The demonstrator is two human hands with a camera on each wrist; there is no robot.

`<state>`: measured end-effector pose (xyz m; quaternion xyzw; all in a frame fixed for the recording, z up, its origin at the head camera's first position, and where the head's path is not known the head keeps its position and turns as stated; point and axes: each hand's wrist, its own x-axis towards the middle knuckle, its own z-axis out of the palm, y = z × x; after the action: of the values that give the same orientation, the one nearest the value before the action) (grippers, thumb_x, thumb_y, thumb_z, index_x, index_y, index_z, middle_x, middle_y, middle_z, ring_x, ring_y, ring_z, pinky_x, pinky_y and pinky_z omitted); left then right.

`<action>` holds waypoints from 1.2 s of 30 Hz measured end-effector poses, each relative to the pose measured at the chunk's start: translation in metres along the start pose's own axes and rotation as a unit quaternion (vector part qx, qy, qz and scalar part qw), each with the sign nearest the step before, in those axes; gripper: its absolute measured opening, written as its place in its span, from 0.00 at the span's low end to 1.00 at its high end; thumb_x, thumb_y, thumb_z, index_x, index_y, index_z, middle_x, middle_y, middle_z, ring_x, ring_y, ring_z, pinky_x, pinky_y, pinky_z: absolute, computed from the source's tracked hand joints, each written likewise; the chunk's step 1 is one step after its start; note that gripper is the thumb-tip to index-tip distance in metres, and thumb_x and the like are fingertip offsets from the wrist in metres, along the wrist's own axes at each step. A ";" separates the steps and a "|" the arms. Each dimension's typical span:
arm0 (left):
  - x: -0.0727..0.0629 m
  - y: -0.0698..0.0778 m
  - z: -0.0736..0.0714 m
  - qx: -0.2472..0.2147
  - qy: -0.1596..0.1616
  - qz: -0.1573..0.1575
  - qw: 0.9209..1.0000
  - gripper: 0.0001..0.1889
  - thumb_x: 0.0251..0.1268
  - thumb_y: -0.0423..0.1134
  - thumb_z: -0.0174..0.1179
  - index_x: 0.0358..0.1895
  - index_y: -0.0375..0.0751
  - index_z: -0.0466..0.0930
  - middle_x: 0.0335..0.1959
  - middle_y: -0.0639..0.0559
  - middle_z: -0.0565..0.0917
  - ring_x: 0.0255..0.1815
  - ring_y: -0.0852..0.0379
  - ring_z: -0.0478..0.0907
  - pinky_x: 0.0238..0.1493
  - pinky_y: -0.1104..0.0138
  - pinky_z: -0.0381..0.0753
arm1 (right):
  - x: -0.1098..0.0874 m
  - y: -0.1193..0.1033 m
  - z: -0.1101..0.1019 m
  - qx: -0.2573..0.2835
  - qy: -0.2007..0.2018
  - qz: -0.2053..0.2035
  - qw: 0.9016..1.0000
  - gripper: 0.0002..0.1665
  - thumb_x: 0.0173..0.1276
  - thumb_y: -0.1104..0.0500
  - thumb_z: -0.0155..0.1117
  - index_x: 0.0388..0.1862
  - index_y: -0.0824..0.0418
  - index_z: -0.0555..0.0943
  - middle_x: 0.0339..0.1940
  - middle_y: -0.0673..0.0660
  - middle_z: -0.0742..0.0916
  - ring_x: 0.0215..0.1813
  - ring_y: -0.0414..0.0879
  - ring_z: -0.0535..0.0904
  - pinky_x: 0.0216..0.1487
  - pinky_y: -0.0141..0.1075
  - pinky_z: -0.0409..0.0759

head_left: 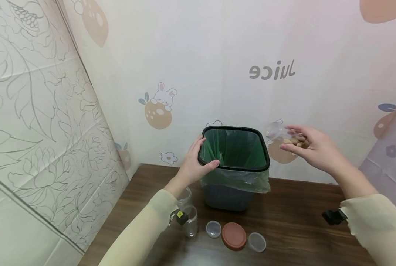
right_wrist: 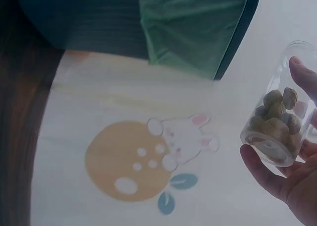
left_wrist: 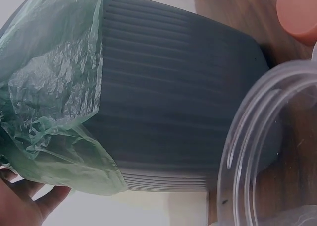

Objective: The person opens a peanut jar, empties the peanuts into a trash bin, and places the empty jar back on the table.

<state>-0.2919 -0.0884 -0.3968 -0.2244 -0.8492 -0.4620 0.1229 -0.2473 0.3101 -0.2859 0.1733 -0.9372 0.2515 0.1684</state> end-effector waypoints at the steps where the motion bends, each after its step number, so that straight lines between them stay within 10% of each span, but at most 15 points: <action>1: 0.000 0.000 0.001 0.001 0.000 0.002 1.000 0.53 0.65 0.72 0.65 0.89 0.54 0.57 0.91 0.57 0.52 0.89 0.48 0.54 0.78 0.33 0.63 | 0.000 -0.003 0.001 -0.007 0.001 -0.007 1.000 0.43 0.75 0.47 0.77 0.81 0.59 0.72 0.72 0.73 0.80 0.68 0.73 0.76 0.58 0.73 0.75; 20: -0.002 0.003 0.000 -0.013 -0.008 -0.020 1.000 0.54 0.65 0.70 0.67 0.89 0.54 0.56 0.91 0.63 0.49 0.89 0.47 0.55 0.77 0.34 0.65 | 0.014 -0.039 0.022 -0.065 -0.026 -0.089 0.994 0.40 0.74 0.50 0.79 0.80 0.57 0.75 0.53 0.60 0.83 0.42 0.51 0.79 0.44 0.55 0.82; 28: -0.003 0.002 -0.005 -0.011 -0.004 -0.020 1.000 0.54 0.65 0.71 0.67 0.89 0.53 0.56 0.91 0.64 0.50 0.89 0.46 0.55 0.77 0.32 0.64 | 0.024 -0.048 0.027 -0.072 -0.051 -0.082 0.993 0.39 0.73 0.50 0.79 0.79 0.55 0.76 0.68 0.68 0.80 0.71 0.72 0.73 0.67 0.74 0.72; 36: -0.001 0.003 -0.003 -0.008 -0.006 -0.018 1.000 0.54 0.65 0.70 0.67 0.89 0.52 0.57 0.91 0.62 0.50 0.89 0.47 0.56 0.77 0.34 0.66 | 0.026 -0.051 0.029 -0.109 -0.056 -0.108 0.986 0.39 0.72 0.53 0.80 0.78 0.58 0.76 0.65 0.66 0.82 0.64 0.67 0.78 0.66 0.69 0.75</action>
<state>-0.2890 -0.0896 -0.3935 -0.2131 -0.8502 -0.4691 0.1080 -0.2558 0.2469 -0.2775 0.2682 -0.9427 0.1176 0.1599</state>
